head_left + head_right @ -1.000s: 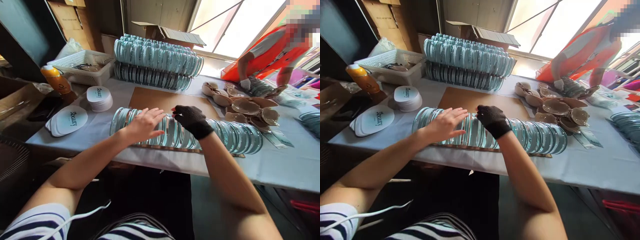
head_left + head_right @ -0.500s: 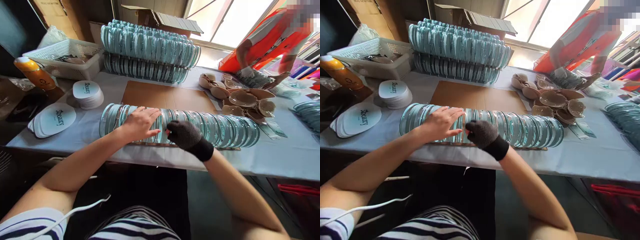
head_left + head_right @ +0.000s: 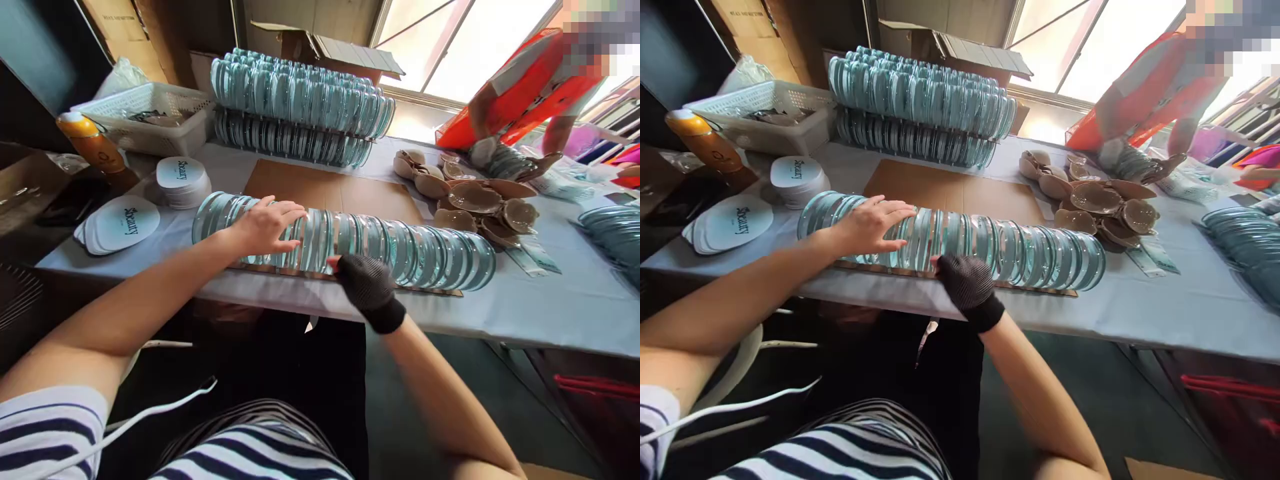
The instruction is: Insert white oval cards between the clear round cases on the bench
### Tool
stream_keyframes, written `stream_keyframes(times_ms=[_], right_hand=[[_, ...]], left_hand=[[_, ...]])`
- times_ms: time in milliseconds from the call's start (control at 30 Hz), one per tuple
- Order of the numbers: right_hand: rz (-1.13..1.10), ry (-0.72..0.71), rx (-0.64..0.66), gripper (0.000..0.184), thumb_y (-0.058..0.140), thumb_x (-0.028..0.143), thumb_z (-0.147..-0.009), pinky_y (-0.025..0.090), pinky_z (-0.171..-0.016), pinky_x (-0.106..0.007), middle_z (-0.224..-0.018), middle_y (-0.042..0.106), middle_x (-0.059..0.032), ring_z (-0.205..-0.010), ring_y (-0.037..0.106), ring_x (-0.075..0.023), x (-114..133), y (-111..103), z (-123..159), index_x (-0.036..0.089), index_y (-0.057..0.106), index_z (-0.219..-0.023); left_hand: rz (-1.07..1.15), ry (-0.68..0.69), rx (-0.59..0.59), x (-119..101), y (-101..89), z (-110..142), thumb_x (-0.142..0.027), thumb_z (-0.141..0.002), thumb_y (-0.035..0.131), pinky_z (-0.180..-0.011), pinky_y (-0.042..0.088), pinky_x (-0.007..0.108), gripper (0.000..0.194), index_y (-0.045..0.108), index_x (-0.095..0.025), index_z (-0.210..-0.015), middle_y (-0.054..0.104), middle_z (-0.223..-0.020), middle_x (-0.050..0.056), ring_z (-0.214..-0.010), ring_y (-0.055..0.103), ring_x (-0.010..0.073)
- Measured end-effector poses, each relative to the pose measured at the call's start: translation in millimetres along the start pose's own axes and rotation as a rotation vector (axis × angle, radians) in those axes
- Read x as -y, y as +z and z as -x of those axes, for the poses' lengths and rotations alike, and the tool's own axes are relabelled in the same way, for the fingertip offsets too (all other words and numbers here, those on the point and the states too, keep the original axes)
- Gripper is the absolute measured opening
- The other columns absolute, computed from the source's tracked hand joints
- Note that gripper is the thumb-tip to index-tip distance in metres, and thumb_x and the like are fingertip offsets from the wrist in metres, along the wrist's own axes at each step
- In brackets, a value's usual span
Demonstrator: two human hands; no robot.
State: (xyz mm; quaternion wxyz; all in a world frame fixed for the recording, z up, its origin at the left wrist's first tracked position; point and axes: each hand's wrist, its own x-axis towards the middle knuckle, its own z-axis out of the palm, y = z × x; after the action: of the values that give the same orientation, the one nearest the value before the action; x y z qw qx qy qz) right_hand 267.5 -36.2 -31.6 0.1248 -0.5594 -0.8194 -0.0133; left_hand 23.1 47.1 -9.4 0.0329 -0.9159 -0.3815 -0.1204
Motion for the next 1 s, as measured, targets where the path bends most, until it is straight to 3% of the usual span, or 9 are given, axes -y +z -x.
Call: stream_keyframes(times_ms=[67,167,233,333,467,600,733,867,1000], right_hand=[[0.028,0.137,-0.083,0.032,0.047,0.033,-0.096,0.048,-0.08,-0.029,-0.107,0.073,-0.0059,-0.092,0.068,-0.0207,-24,-27,-29,0.026,0.067,-0.12],[0.072,0.145,0.162,0.039,0.055,0.033,-0.091,0.048,-0.084,-0.03,-0.116,0.07,-0.0065,-0.099,0.066,-0.0214,-53,-47,-92,0.025,0.063,-0.128],[0.086,0.08,0.36,0.042,0.059,0.028,-0.086,0.048,-0.083,-0.028,-0.118,0.069,-0.0083,-0.101,0.066,-0.0208,-60,-47,-133,0.021,0.064,-0.127],[0.071,-0.061,0.526,0.044,0.061,0.013,-0.078,0.047,-0.076,-0.022,-0.111,0.072,-0.0078,-0.095,0.066,-0.0176,-58,-37,-174,0.016,0.068,-0.121],[0.093,-0.231,0.603,0.035,0.061,0.009,-0.075,0.043,-0.065,-0.022,-0.097,0.074,-0.0062,-0.082,0.066,-0.0165,-52,-34,-186,0.015,0.073,-0.108],[0.105,-0.224,0.369,0.018,0.061,0.016,-0.077,0.04,-0.064,-0.026,-0.085,0.073,-0.0066,-0.077,0.065,-0.019,-51,-45,-153,0.015,0.075,-0.089],[-0.115,-0.152,0.11,0.012,0.061,0.016,-0.075,0.04,-0.065,-0.023,-0.078,0.071,-0.0031,-0.07,0.064,-0.0143,-42,-37,-73,0.015,0.072,-0.081],[-0.052,-0.106,0.007,0.02,0.054,0.024,-0.088,0.04,-0.059,-0.025,-0.088,0.073,-0.0052,-0.068,0.065,-0.0151,-24,18,11,0.019,0.073,-0.086],[0.069,-0.03,0.027,0.026,0.051,0.021,-0.093,0.048,-0.073,-0.028,-0.107,0.073,-0.0073,-0.091,0.069,-0.0202,-8,72,50,0.022,0.074,-0.105]], left_hand=[[-0.022,-0.003,-0.019,-5,-1.1,-6,-0.048,-0.089,0.056,-0.119,0.018,0.051,0.061,0.046,-0.019,-0.141,0.043,-0.151,0.01,-0.142,0.035,0.0286],[-0.017,0.017,-0.024,-20,4.2,-23,-0.056,-0.091,0.051,-0.116,0.024,0.052,0.071,0.039,-0.013,-0.146,0.038,-0.154,0.012,-0.143,0.032,0.0297],[-0.016,0.021,-0.007,-30,10.8,-34,-0.057,-0.091,0.051,-0.113,0.031,0.049,0.072,0.04,-0.011,-0.145,0.044,-0.151,0.013,-0.138,0.041,0.0287],[-0.036,0.02,-0.02,-38,19.6,-40,-0.056,-0.089,0.054,-0.112,0.032,0.048,0.071,0.042,-0.012,-0.144,0.051,-0.145,0.013,-0.13,0.048,0.0273],[-0.04,0.031,-0.034,-36,22.1,-39,-0.058,-0.088,0.054,-0.112,0.031,0.048,0.074,0.04,-0.013,-0.145,0.051,-0.144,0.012,-0.132,0.047,0.0263],[-0.017,0.024,-0.01,-34,19.5,-39,-0.058,-0.088,0.053,-0.112,0.03,0.047,0.072,0.043,-0.013,-0.143,0.049,-0.147,0.011,-0.131,0.048,0.0267],[0.007,0.014,-0.003,-34,19.3,-39,-0.057,-0.088,0.052,-0.113,0.028,0.046,0.07,0.043,-0.015,-0.143,0.049,-0.147,0.011,-0.133,0.047,0.0271],[0.012,-0.004,0.006,-35,20.2,-40,-0.058,-0.088,0.051,-0.115,0.026,0.045,0.07,0.043,-0.016,-0.144,0.049,-0.147,0.01,-0.134,0.046,0.0276],[0.02,-0.017,0.029,-34,18.4,-38,-0.057,-0.089,0.051,-0.115,0.025,0.044,0.069,0.042,-0.016,-0.144,0.047,-0.148,0.01,-0.133,0.046,0.0266]])
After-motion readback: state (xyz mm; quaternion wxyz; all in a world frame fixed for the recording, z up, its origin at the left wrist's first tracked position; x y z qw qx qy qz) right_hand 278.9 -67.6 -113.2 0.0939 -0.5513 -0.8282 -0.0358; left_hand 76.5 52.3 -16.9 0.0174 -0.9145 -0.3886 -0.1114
